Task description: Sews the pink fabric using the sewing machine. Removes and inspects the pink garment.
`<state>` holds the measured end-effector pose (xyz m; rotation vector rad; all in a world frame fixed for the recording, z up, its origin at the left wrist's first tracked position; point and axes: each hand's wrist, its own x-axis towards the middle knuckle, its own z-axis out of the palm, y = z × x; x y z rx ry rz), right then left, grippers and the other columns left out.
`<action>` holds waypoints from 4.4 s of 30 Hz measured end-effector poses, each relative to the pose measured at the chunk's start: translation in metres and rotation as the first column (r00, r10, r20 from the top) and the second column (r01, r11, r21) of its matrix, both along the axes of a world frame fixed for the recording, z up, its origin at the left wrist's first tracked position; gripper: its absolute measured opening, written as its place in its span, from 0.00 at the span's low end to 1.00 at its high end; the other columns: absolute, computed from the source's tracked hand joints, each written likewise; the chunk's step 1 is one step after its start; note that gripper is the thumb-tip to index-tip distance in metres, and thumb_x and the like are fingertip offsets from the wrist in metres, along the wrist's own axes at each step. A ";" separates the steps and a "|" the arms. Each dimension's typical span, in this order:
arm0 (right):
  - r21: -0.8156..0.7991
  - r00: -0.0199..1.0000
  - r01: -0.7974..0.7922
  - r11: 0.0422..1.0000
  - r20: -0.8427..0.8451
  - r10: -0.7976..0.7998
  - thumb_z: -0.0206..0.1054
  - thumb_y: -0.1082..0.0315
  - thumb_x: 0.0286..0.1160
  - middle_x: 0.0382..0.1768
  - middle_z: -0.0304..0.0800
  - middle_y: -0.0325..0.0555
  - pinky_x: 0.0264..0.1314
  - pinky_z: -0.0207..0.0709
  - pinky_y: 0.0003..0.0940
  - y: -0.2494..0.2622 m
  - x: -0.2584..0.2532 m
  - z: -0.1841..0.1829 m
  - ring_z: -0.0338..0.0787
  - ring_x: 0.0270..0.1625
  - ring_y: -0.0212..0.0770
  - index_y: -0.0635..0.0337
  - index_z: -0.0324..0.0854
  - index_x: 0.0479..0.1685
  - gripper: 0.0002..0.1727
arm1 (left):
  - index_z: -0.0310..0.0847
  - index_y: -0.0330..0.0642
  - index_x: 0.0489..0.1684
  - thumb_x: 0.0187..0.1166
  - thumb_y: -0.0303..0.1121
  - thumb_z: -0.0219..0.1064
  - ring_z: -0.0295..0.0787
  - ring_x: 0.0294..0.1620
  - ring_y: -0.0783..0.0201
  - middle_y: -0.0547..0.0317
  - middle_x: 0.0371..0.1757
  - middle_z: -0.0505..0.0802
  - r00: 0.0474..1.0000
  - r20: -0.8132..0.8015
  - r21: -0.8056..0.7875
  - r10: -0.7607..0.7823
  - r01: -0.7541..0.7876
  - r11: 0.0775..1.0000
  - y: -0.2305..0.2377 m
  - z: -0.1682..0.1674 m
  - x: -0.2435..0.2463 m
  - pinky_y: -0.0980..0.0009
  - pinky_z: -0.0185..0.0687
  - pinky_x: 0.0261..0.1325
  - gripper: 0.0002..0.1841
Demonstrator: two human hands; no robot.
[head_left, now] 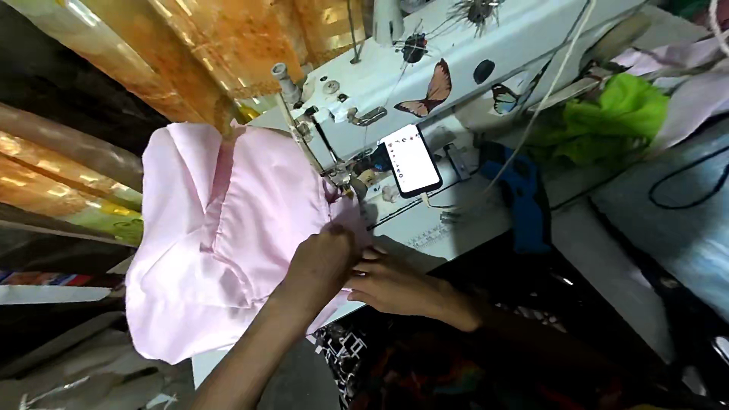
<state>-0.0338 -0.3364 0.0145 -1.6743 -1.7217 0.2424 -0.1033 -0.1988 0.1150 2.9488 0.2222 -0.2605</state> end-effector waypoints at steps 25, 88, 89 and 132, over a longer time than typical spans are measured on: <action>-0.342 0.996 -0.073 0.937 -0.077 0.049 0.69 0.52 0.81 0.52 0.89 0.61 0.80 0.58 0.64 -0.004 0.036 0.016 0.83 0.64 0.62 0.68 0.86 0.54 0.24 | 0.94 0.37 0.47 0.64 0.35 0.81 0.93 0.45 0.39 0.42 0.36 0.96 0.953 0.284 0.216 -0.109 0.048 0.975 0.024 -0.043 0.018 0.37 0.79 0.59 0.16; 0.089 0.981 0.134 0.987 0.132 -0.145 0.58 0.53 0.87 0.50 0.92 0.39 0.56 0.77 0.47 -0.009 0.053 -0.033 0.88 0.57 0.45 0.44 0.92 0.44 0.16 | 0.92 0.50 0.58 0.80 0.44 0.52 0.88 0.64 0.47 0.50 0.63 0.93 0.795 0.579 0.125 -0.184 0.136 0.983 0.064 -0.127 0.024 0.47 0.75 0.64 0.22; 0.073 0.981 0.135 0.988 0.129 -0.144 0.58 0.53 0.88 0.50 0.92 0.39 0.58 0.77 0.47 -0.007 0.053 -0.031 0.88 0.58 0.45 0.45 0.92 0.44 0.16 | 0.93 0.49 0.58 0.81 0.44 0.53 0.88 0.64 0.46 0.50 0.62 0.93 0.793 0.581 0.123 -0.183 0.137 0.983 0.065 -0.127 0.025 0.47 0.76 0.64 0.22; 0.165 0.975 0.203 0.965 0.055 -0.214 0.60 0.57 0.88 0.50 0.94 0.42 0.61 0.76 0.47 0.010 0.059 -0.036 0.89 0.60 0.43 0.52 0.93 0.50 0.15 | 0.93 0.47 0.57 0.80 0.41 0.58 0.82 0.74 0.47 0.50 0.63 0.92 0.790 0.611 0.018 -0.048 0.046 0.999 0.055 -0.125 0.026 0.42 0.68 0.73 0.19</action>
